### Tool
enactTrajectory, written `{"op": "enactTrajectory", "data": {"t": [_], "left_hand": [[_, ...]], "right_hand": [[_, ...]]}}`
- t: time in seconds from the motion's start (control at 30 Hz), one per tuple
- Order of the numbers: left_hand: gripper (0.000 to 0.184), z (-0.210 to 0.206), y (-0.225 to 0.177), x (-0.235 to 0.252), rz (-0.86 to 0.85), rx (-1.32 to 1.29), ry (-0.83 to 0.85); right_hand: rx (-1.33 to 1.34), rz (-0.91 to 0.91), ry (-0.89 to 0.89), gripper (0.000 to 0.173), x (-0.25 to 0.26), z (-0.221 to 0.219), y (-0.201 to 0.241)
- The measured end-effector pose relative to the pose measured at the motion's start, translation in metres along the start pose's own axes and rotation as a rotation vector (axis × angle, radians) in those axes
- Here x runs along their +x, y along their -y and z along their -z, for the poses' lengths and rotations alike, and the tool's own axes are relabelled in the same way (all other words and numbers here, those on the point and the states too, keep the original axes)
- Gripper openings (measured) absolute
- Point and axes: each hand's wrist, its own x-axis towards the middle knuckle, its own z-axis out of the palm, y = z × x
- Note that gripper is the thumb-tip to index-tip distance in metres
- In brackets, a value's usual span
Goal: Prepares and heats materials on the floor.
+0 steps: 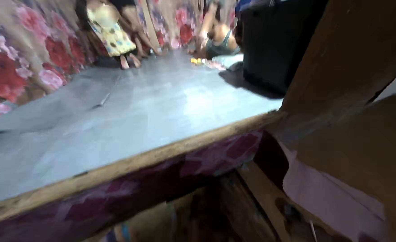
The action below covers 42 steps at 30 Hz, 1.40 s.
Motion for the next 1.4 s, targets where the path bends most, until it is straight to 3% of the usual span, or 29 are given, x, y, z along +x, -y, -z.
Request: {"op": "enactTrajectory", "data": {"t": [0.07,0.2,0.33,0.5,0.67,0.87,1.03,1.23,1.4], "left_hand": [[0.029,-0.006,0.004,0.006,-0.046,0.017,-0.042],[0.026,-0.004,-0.019,0.012,-0.040,-0.034,-0.041],[0.027,-0.016,-0.026,0.022,-0.221,-0.102,-0.175],[0.031,-0.036,-0.035,0.036,-0.295,-0.318,-0.132],[0.023,-0.050,-0.030,0.043,-0.201,-0.315,-0.092],[0.028,-0.064,0.004,0.031,0.017,-0.249,-0.077],[0.026,-0.060,0.014,0.022,0.130,-0.243,-0.165],[0.024,-0.042,0.018,0.021,0.066,-0.068,-0.230],[0.023,-0.041,0.012,0.016,0.044,-0.042,-0.212]], "right_hand": [[0.002,0.068,-0.011,0.030,-0.001,0.007,0.011],[0.187,-0.047,-0.078,0.024,-0.004,0.004,0.034],[0.304,-0.051,-0.080,0.022,-0.005,0.008,0.028],[0.318,-0.031,-0.119,0.020,-0.006,0.007,0.023],[0.025,0.166,-0.121,0.013,-0.003,0.019,-0.012],[-0.372,-0.020,-0.104,0.023,-0.030,0.020,-0.013],[-0.439,0.067,-0.015,0.027,-0.048,0.027,-0.037],[-0.635,-0.098,-0.038,0.029,-0.065,0.074,-0.044],[-0.773,0.019,-0.260,0.027,-0.088,0.132,-0.038]]}}
